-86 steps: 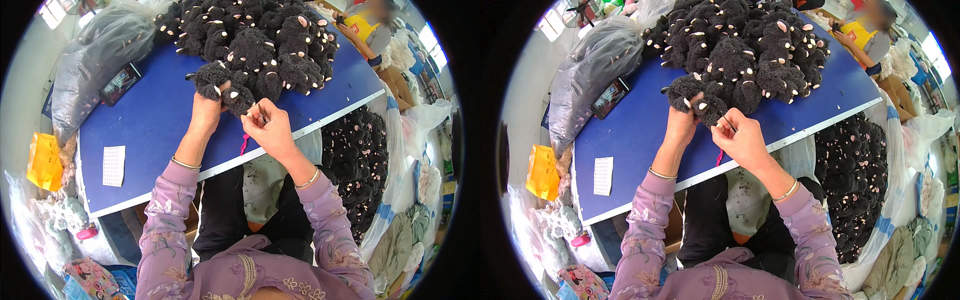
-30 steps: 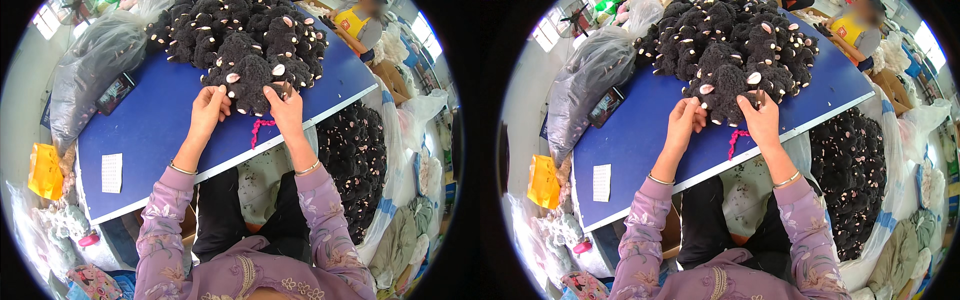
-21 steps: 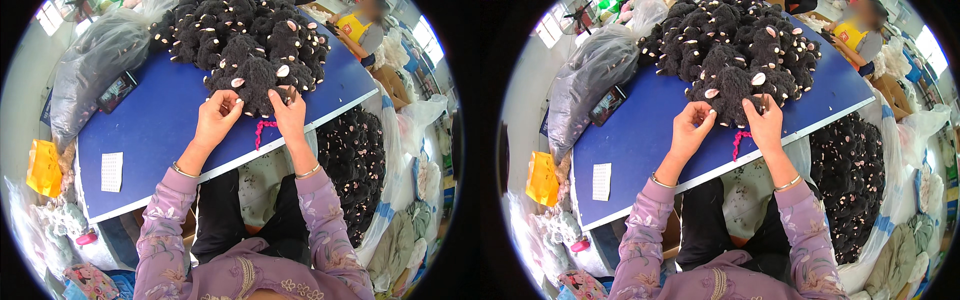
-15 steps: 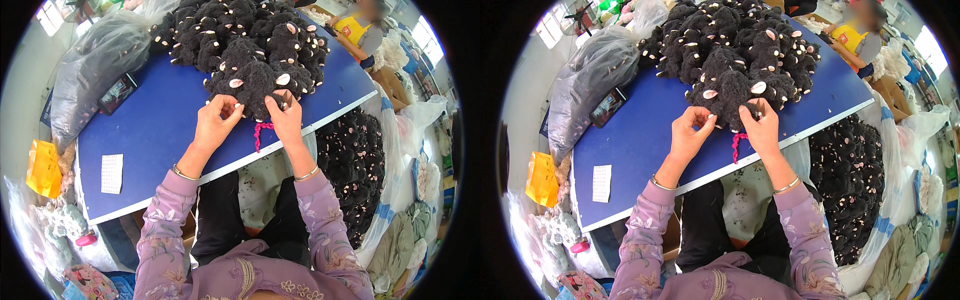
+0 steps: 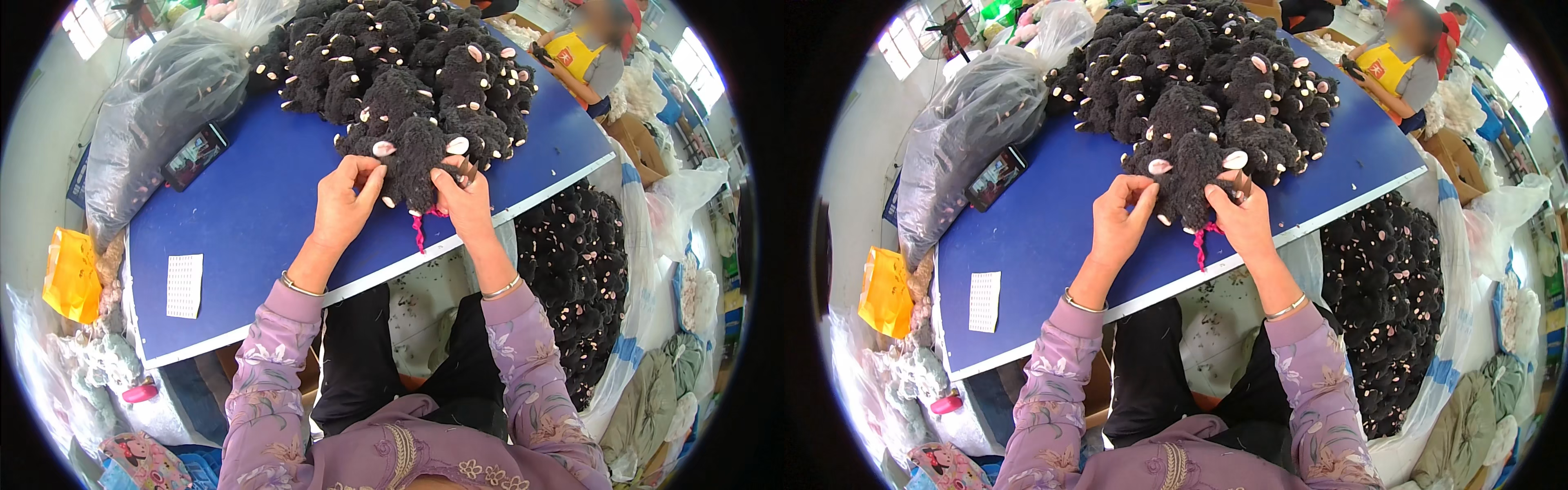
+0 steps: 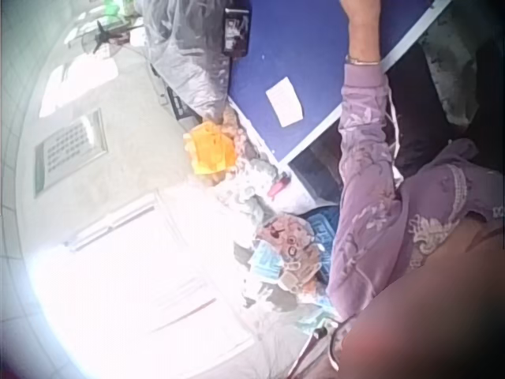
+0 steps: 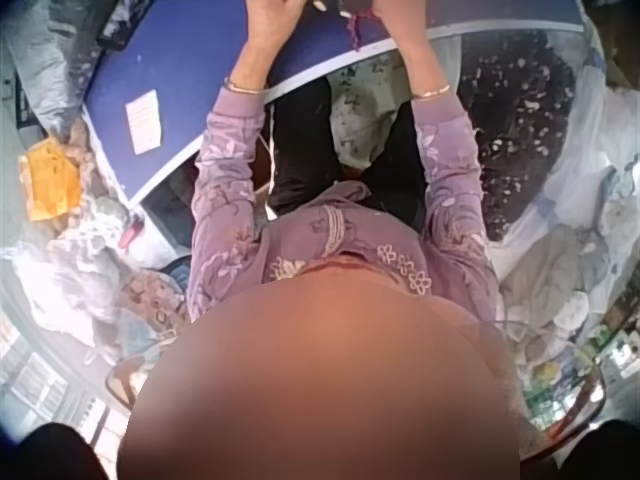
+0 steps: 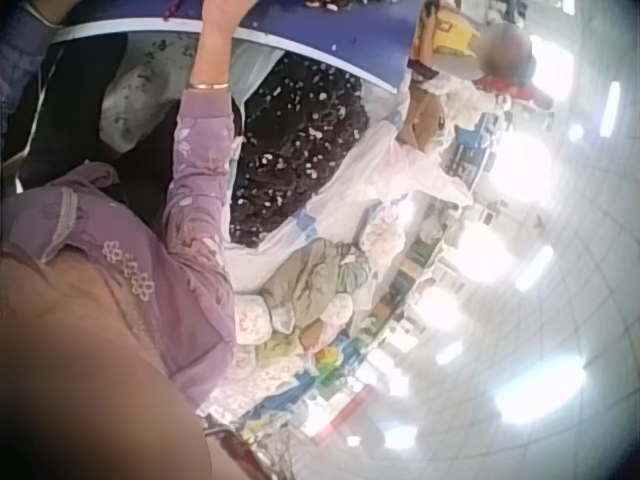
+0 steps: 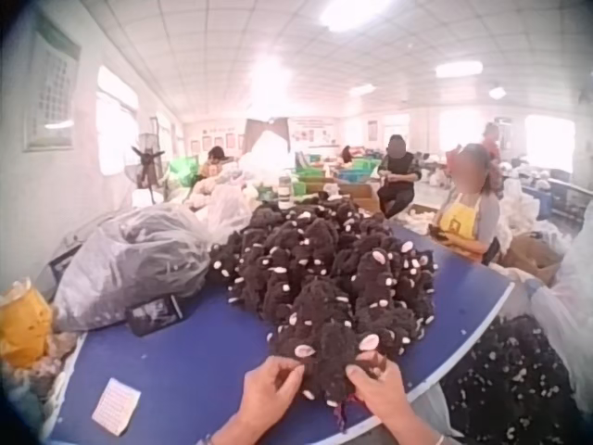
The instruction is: The person picks up small black stuffed animals from a pile on a blue table and attaches small white and pink pieces to them by hand. The person handles the items one at a time, placing the finished pieces back on the table.
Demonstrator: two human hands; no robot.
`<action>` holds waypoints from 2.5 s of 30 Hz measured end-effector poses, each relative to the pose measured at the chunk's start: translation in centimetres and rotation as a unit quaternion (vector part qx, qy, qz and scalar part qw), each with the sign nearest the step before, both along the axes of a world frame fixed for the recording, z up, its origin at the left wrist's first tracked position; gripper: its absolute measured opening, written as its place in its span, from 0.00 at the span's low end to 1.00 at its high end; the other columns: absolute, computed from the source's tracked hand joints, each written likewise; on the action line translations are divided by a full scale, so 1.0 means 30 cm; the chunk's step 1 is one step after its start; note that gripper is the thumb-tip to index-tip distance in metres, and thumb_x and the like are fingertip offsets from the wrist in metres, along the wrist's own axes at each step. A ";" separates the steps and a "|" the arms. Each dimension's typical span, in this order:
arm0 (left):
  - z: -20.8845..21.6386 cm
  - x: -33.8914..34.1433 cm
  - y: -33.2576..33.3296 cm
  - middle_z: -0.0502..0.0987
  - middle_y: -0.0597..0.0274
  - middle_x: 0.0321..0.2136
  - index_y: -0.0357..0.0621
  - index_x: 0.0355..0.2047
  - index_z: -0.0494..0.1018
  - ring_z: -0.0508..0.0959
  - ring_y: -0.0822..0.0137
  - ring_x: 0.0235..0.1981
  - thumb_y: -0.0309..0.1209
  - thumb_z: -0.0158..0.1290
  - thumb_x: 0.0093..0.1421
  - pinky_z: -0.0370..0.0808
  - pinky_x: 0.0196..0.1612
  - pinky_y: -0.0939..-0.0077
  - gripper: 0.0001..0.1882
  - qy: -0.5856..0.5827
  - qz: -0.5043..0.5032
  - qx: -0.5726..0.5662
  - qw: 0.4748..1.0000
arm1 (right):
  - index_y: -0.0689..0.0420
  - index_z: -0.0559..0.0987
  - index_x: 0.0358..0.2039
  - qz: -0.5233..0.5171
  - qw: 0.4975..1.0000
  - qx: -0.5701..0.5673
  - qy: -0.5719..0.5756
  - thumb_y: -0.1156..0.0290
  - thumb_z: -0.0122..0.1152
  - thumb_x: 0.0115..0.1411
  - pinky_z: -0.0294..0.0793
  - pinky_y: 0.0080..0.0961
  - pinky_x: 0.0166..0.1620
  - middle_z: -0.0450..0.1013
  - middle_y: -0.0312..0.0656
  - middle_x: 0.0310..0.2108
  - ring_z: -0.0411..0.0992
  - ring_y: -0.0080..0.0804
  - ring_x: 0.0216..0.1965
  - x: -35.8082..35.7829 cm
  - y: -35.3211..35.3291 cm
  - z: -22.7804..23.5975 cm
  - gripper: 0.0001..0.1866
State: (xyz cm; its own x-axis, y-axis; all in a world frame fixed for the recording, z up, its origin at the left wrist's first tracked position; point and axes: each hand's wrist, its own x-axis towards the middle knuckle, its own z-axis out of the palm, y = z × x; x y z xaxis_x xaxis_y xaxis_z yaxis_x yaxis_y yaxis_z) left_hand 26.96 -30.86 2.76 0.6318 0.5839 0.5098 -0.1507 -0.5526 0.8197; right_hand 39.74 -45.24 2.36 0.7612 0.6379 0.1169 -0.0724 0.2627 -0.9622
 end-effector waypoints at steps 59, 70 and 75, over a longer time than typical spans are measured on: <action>0.024 0.023 0.040 0.76 0.62 0.32 0.39 0.47 0.66 0.76 0.75 0.29 0.51 0.54 0.59 0.70 0.27 0.82 0.29 0.133 -0.196 -0.421 0.876 | 0.55 0.75 0.39 0.018 0.906 -0.090 -0.412 0.86 0.57 0.50 0.73 0.23 0.33 0.68 0.38 0.35 0.71 0.28 0.29 -0.081 0.003 0.077 0.16; 0.034 0.037 0.025 0.76 0.59 0.36 0.38 0.42 0.69 0.80 0.66 0.34 0.23 0.50 0.58 0.80 0.31 0.75 0.11 -0.115 -0.154 -0.476 0.858 | 0.59 0.74 0.38 -0.030 0.952 -0.020 -0.304 0.83 0.55 0.55 0.60 0.12 0.22 0.72 0.31 0.27 0.61 0.10 0.18 -0.084 0.022 0.017 0.10; 0.006 0.045 0.025 0.76 0.60 0.38 0.38 0.43 0.70 0.79 0.67 0.37 0.23 0.51 0.58 0.79 0.35 0.74 0.11 -0.132 -0.126 -0.469 0.864 | 0.59 0.76 0.34 -0.028 0.942 -0.042 -0.331 0.79 0.62 0.53 0.63 0.14 0.23 0.73 0.32 0.25 0.65 0.12 0.20 -0.137 0.025 0.047 0.07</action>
State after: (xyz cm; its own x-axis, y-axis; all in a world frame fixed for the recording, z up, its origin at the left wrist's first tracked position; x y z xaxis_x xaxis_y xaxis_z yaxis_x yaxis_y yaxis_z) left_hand 28.30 -30.12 2.95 0.7332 0.6791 0.0338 -0.4204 0.4137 0.8075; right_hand 35.63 -44.49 3.78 0.5715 0.6268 0.5296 0.5631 0.1699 -0.8087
